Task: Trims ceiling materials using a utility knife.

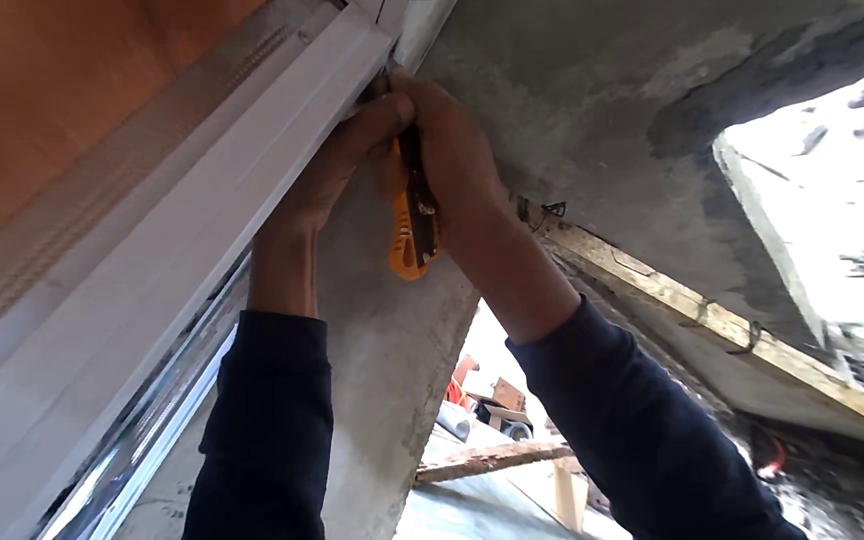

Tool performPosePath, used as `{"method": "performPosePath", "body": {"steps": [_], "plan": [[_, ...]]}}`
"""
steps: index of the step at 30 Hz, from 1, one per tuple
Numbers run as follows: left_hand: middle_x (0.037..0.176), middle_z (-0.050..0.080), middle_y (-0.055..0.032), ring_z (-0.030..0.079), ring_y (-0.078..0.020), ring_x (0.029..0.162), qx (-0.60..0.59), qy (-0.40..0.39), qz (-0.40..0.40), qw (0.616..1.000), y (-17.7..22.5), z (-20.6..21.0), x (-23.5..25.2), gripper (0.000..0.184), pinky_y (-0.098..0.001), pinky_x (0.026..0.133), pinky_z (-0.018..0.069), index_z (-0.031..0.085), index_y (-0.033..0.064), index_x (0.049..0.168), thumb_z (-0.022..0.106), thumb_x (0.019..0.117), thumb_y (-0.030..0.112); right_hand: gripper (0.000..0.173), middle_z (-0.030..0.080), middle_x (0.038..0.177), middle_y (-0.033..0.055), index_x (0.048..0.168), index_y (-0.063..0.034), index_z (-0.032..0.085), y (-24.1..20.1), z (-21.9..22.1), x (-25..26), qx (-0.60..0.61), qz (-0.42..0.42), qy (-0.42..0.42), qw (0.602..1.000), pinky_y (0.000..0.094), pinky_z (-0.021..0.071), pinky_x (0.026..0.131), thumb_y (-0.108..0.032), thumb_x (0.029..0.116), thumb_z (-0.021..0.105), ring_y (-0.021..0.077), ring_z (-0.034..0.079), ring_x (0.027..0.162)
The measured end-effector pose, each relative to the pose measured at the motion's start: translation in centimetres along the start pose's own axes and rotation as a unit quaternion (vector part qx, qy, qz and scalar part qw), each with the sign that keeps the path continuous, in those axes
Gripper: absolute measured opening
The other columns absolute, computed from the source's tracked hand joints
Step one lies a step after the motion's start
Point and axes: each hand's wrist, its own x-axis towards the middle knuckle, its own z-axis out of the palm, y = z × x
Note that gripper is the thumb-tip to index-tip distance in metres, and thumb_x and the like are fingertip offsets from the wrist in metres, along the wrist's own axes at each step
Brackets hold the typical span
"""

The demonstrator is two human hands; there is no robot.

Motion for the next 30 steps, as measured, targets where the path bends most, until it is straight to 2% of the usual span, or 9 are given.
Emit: {"method": "performPosePath", "body": {"steps": [4,9,12,15,17,20,26,28,30], "plan": [[0.086,0.067,0.0107,0.064,0.0015,0.08,0.002,0.014,-0.002,1.0,-0.2,0.0,0.0,0.006,-0.0165,0.075,0.0546,0.065,0.0165,0.102,0.067,0.0966,0.019,0.033,0.057,0.065,0.0085,0.115,-0.001,0.057,-0.3,-0.1,-0.1,-0.005,0.005,-0.025,1.0,0.026,0.0515,0.04,-0.028,0.1123,0.039,0.0141,0.056,0.045],[0.09,0.068,0.0113,0.064,0.0015,0.085,0.002,0.013,-0.009,1.0,-0.3,-0.3,-0.2,0.008,-0.0166,0.078,0.054,0.066,0.018,0.104,0.068,0.0961,0.019,0.034,0.056,0.064,0.0087,0.112,-0.0014,0.057,0.0,-0.1,-0.1,-0.004,-0.002,-0.035,0.999,0.0275,0.0523,0.04,-0.029,0.1127,0.037,0.0152,0.057,0.045],[0.092,0.068,0.0117,0.065,0.0015,0.086,0.004,0.011,-0.018,1.0,-0.3,-0.3,-0.3,0.011,-0.0167,0.078,0.0546,0.065,0.0185,0.106,0.068,0.0961,0.021,0.034,0.056,0.064,0.0086,0.116,-0.0017,0.057,0.0,-0.3,-0.2,-0.011,-0.001,-0.039,0.999,0.0269,0.0523,0.041,-0.029,0.1127,0.037,0.0149,0.057,0.046],[0.089,0.067,0.0132,0.064,0.0027,0.082,0.012,0.009,-0.022,1.0,-0.3,-0.3,-0.3,0.01,-0.0158,0.076,0.0545,0.065,0.019,0.105,0.067,0.0961,0.021,0.033,0.056,0.064,0.0075,0.114,-0.0025,0.056,0.0,-0.4,-0.4,-0.009,0.004,-0.047,0.999,0.0261,0.0519,0.04,-0.03,0.1128,0.037,0.0137,0.057,0.046],[0.091,0.068,0.0122,0.065,0.0014,0.087,0.008,0.004,-0.015,1.0,-0.5,-0.5,-0.3,0.012,-0.0177,0.081,0.0552,0.065,0.0179,0.107,0.069,0.0953,0.021,0.034,0.056,0.064,0.0079,0.113,-0.0026,0.057,0.0,-0.3,-0.5,-0.011,0.004,-0.041,0.999,0.0264,0.052,0.04,-0.03,0.1127,0.037,0.0142,0.057,0.046],[0.089,0.068,0.0126,0.065,0.0017,0.086,0.003,0.005,-0.006,1.0,-0.4,-0.5,-0.3,0.009,-0.0175,0.081,0.0544,0.065,0.0187,0.103,0.069,0.0953,0.02,0.034,0.056,0.065,0.0084,0.113,-0.0024,0.057,0.3,-0.2,-0.5,-0.006,-0.003,-0.044,0.999,0.0264,0.0522,0.041,-0.03,0.1127,0.037,0.0143,0.057,0.046],[0.088,0.068,0.011,0.065,0.0011,0.081,-0.026,-0.022,-0.018,0.999,-0.5,-1.0,-0.6,0.008,-0.0174,0.076,0.0557,0.064,0.0188,0.106,0.063,0.0992,0.024,0.032,0.056,0.067,0.0087,0.111,-0.0029,0.055,1.0,1.0,-1.0,0.034,-0.012,0.004,0.999,0.0284,0.054,0.043,-0.03,0.1121,0.039,0.0156,0.058,0.048],[0.09,0.069,0.0109,0.066,0.0007,0.084,-0.033,-0.029,-0.027,0.999,-0.6,-1.3,-0.6,0.012,-0.0176,0.078,0.0557,0.065,0.0192,0.108,0.065,0.0991,0.027,0.032,0.057,0.068,0.0087,0.112,-0.003,0.056,1.0,1.2,-1.1,0.038,-0.011,0.016,0.999,0.0284,0.0538,0.044,-0.03,0.1121,0.039,0.0159,0.058,0.049],[0.087,0.068,0.0113,0.065,0.0018,0.081,-0.033,-0.022,-0.029,0.999,-0.4,-1.1,-0.5,0.009,-0.016,0.074,0.0548,0.065,0.0197,0.104,0.065,0.0984,0.026,0.032,0.057,0.068,0.0091,0.115,-0.003,0.057,0.9,1.2,-1.1,0.038,-0.005,0.02,0.999,0.0287,0.0538,0.044,-0.03,0.1118,0.04,0.0163,0.058,0.049]]}}
